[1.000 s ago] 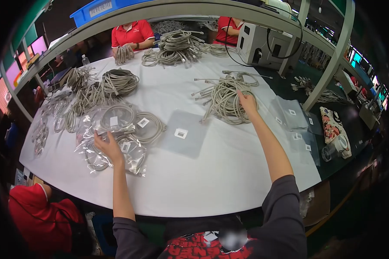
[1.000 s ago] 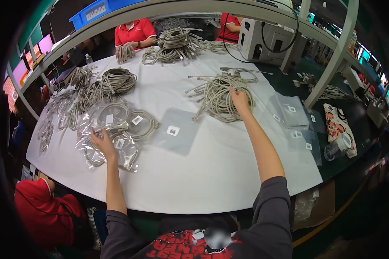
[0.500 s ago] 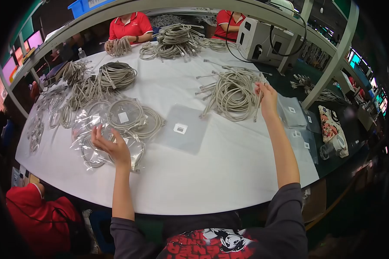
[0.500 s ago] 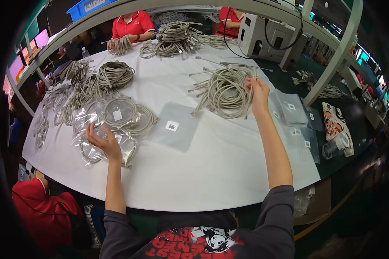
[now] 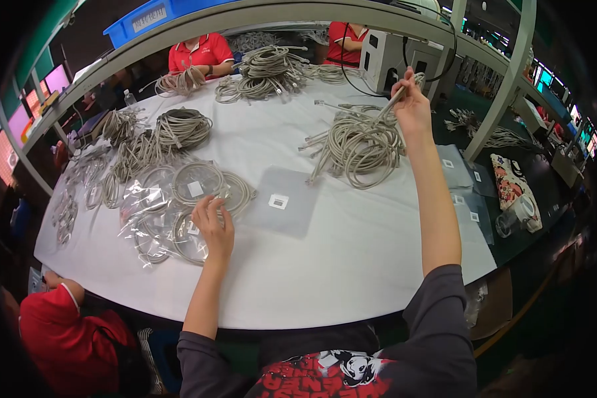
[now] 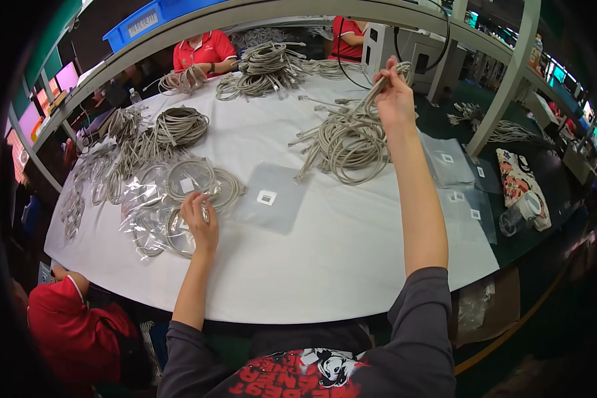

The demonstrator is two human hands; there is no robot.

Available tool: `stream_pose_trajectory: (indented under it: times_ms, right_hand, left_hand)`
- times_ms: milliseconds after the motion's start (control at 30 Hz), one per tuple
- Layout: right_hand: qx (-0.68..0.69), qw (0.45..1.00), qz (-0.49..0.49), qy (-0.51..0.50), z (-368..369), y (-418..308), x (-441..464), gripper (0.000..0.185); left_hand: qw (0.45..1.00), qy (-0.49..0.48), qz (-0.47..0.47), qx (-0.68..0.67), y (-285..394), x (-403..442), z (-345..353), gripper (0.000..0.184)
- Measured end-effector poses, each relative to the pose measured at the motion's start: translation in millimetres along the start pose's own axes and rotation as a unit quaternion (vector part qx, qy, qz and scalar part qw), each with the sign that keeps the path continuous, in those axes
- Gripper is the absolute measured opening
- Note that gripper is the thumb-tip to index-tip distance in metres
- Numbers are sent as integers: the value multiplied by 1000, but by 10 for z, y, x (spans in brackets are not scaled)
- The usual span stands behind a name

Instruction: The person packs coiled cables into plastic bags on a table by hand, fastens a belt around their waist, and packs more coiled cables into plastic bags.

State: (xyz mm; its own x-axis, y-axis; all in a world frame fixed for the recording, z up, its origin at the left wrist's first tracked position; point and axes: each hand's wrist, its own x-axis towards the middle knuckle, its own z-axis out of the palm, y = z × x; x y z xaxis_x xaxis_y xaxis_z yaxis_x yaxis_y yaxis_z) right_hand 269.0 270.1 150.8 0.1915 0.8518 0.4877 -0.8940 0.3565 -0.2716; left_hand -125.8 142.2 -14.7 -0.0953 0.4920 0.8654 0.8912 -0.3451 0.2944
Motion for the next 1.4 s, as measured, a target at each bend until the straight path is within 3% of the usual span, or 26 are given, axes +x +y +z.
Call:
stream_pose_trajectory:
  times_ms: [67,233,333,367,433,467,500,567,633,700,767,800,867,900,1000,1033,1067,1100,1133,1167,1200,1233,1300,1333,1367,1400]
  right_hand:
    - [152,988,16,-18,60,-42,154,30]
    - [306,951,-33,-39,311,-178,382,31]
    - [260,957,103,-73,627,-211,313,35]
    - [259,958,103,-72,674,-163,238,35]
    - [-23,953,243,-180,777,-20,-1,40]
    - [-147,945,223,-189,884,82,-219,41]
    - [-267,922,201,-197,997,180,-489,43]
    - [-405,853,248,-218,1165,310,-968,41]
    - [-505,769,282,-274,1208,468,-1449,37]
    - [-567,687,242,-386,1088,593,-1906,37]
    - [-636,567,137,-506,933,608,-2282,42]
    - [-632,566,148,-509,911,583,-2403,42]
    - [-698,428,118,-562,872,490,-2575,47]
    - [-726,355,99,-581,852,448,-2615,49]
    - [-733,317,80,-597,736,360,-2672,50]
    - [-735,298,68,-606,716,344,-2701,51]
    - [-734,301,72,-604,729,342,-2695,51]
    - [-747,311,4,-587,764,347,-2639,50]
    - [-757,319,-64,-567,797,348,-2578,49]
    - [-763,323,-131,-544,808,334,-2563,48]
    - [-764,323,-126,-544,792,292,-2623,48]
    - [-767,396,-120,-490,758,230,-2724,43]
    - [-753,531,-105,-375,680,163,-2888,34]
    - [-751,533,-97,-378,621,189,-2945,34]
    - [-695,671,51,-254,536,239,-3027,30]
    - [-600,768,196,-111,457,290,-3110,28]
  left_hand:
    - [1000,-9,4,-5,-15,-22,24,21]
    - [999,-38,-7,-15,-42,-45,63,22]
    - [999,-46,3,-13,-38,-30,55,21]
    - [999,-50,7,-15,-26,-34,55,20]
    - [995,-69,-25,-71,13,-14,62,20]
    - [987,-89,-56,-125,37,-8,50,19]
    - [974,-110,-89,-176,67,-17,18,19]
    - [872,-201,-248,-371,295,33,-26,26]
    - [659,-255,-336,-623,591,150,-145,43]
    - [466,-220,-454,-727,965,327,-403,54]
    - [443,-198,-488,-726,1027,397,-572,53]
    - [426,-181,-506,-728,1032,421,-623,52]
    - [407,-163,-526,-728,1003,325,-671,52]
    - [426,-183,-509,-726,980,210,-681,49]
    - [458,-226,-473,-718,991,17,-695,42]
    - [511,-277,-460,-671,1039,-3,-707,39]
    - [560,-328,-444,-618,1088,-18,-726,36]
    - [604,-376,-423,-561,1122,-28,-747,33]
    - [601,-379,-425,-560,1143,-36,-769,33]
    - [580,-315,-454,-598,1165,-42,-786,32]
    - [554,-248,-482,-631,1179,-54,-803,30]
    - [527,-179,-508,-658,1180,-70,-816,28]
    - [508,-151,-528,-663,1136,-98,-829,28]
    - [490,-123,-546,-668,1115,-125,-836,28]
    - [470,-94,-565,-671,1110,-170,-844,27]
    - [466,-90,-574,-667,1124,-210,-846,27]
